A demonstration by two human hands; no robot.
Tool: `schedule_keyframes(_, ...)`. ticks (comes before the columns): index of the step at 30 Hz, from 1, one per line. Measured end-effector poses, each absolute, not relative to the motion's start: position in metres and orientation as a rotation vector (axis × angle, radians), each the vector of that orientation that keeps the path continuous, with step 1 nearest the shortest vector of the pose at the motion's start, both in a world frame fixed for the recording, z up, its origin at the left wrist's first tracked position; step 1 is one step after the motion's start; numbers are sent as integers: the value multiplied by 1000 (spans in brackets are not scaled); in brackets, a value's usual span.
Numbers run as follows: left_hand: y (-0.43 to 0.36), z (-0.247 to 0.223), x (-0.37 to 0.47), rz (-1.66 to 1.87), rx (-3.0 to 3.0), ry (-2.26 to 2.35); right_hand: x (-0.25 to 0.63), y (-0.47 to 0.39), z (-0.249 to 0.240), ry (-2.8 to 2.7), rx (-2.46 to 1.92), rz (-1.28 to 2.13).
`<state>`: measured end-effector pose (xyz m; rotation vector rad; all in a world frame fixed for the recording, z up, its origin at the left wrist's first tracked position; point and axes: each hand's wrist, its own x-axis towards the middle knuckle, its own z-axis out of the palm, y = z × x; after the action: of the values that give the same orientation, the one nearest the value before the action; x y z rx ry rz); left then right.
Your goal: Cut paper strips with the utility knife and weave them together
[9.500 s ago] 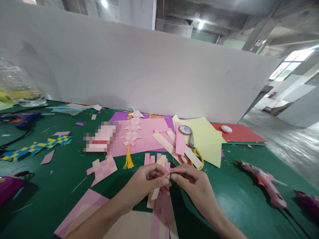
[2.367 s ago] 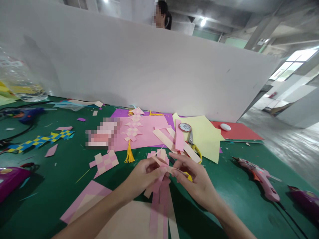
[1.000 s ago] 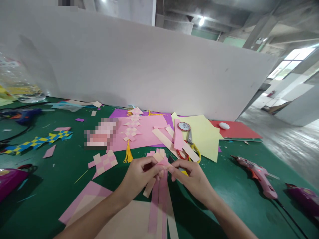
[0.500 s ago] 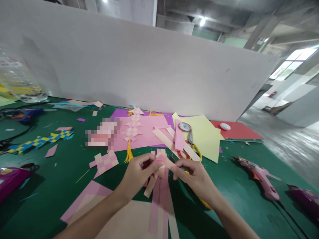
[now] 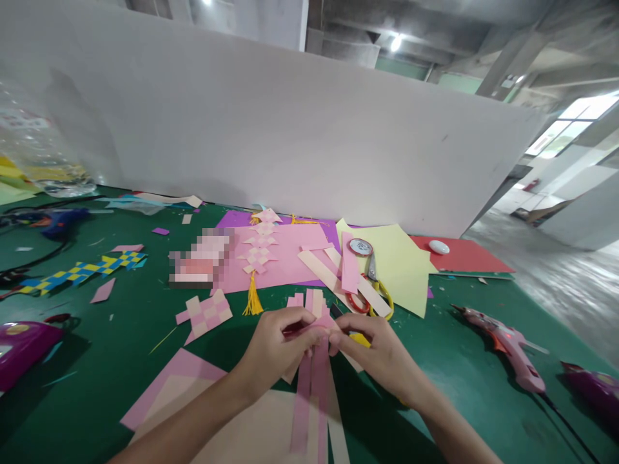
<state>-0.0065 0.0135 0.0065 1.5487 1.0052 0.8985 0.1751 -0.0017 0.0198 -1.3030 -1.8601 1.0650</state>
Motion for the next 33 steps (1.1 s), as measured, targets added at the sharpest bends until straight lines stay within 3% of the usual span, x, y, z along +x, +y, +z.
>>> schedule_keyframes(33, 11, 7, -3, 970, 1482, 947, 174, -2, 18, -1823, -1231, 1078)
